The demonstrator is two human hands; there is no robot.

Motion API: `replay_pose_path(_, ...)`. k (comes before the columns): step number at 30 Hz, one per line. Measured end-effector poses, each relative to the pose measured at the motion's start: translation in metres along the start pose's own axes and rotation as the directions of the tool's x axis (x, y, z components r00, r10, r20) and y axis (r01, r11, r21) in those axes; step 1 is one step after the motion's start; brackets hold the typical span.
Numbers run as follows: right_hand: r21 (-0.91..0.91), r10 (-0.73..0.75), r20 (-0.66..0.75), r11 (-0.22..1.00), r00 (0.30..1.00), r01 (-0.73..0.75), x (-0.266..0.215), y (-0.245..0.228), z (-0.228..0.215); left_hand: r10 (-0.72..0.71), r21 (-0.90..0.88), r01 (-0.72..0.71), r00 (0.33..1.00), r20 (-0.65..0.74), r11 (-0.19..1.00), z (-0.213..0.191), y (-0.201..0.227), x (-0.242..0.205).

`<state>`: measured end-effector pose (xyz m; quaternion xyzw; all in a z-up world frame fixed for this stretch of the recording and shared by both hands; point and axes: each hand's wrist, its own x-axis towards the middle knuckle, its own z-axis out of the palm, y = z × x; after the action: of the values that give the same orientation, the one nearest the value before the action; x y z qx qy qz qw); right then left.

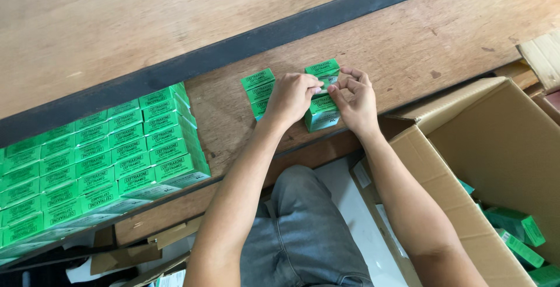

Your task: The person removes small green boxes from a large cardboard box and stacks them in neat rows on a wooden shelf. The person repeatedly picks up boxes, aligns them, and places them on the shelf.

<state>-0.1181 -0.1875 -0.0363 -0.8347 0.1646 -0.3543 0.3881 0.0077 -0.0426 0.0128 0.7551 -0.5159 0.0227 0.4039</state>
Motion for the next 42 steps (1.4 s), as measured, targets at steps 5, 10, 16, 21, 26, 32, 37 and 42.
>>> replay_pose_path(5,-0.145,-0.027,0.012,0.989,1.0,0.029,0.0,-0.007,-0.002,-0.015,-0.023,0.014,1.0,-0.01,1.0,0.0,0.001,-0.003)
replay_pose_path(10,-0.228,-0.018,0.006,0.973,1.0,0.019,0.002,-0.016,-0.011,-0.077,-0.018,0.077,0.997,-0.032,0.997,0.002,0.007,-0.001)
replay_pose_path(16,0.049,0.312,0.094,0.947,0.945,-0.317,0.014,0.002,-0.006,-0.285,-0.021,0.285,0.958,0.006,0.958,0.006,0.006,0.004)
replay_pose_path(21,0.415,0.297,0.17,0.843,0.94,-0.342,0.018,0.005,0.001,-0.178,-0.029,0.177,0.984,-0.03,0.984,0.006,0.004,-0.001)
replay_pose_path(26,0.237,0.087,0.11,0.965,0.99,-0.111,0.008,-0.028,-0.029,-0.218,-0.01,0.217,0.975,-0.033,0.976,-0.024,-0.009,-0.017)
replay_pose_path(32,-0.127,-0.082,0.381,0.982,0.921,0.139,-0.007,-0.068,-0.045,-0.189,0.434,0.118,0.974,0.125,0.893,-0.065,-0.043,-0.047)
replay_pose_path(37,-0.185,-0.27,0.29,0.926,0.918,0.33,-0.012,-0.076,-0.027,-0.382,0.44,0.263,0.9,0.208,0.859,-0.056,-0.049,-0.056)
replay_pose_path(42,-0.246,-0.328,0.383,0.865,0.864,0.438,-0.007,-0.072,-0.018,-0.337,0.421,0.199,0.898,0.283,0.885,-0.059,-0.04,-0.054)
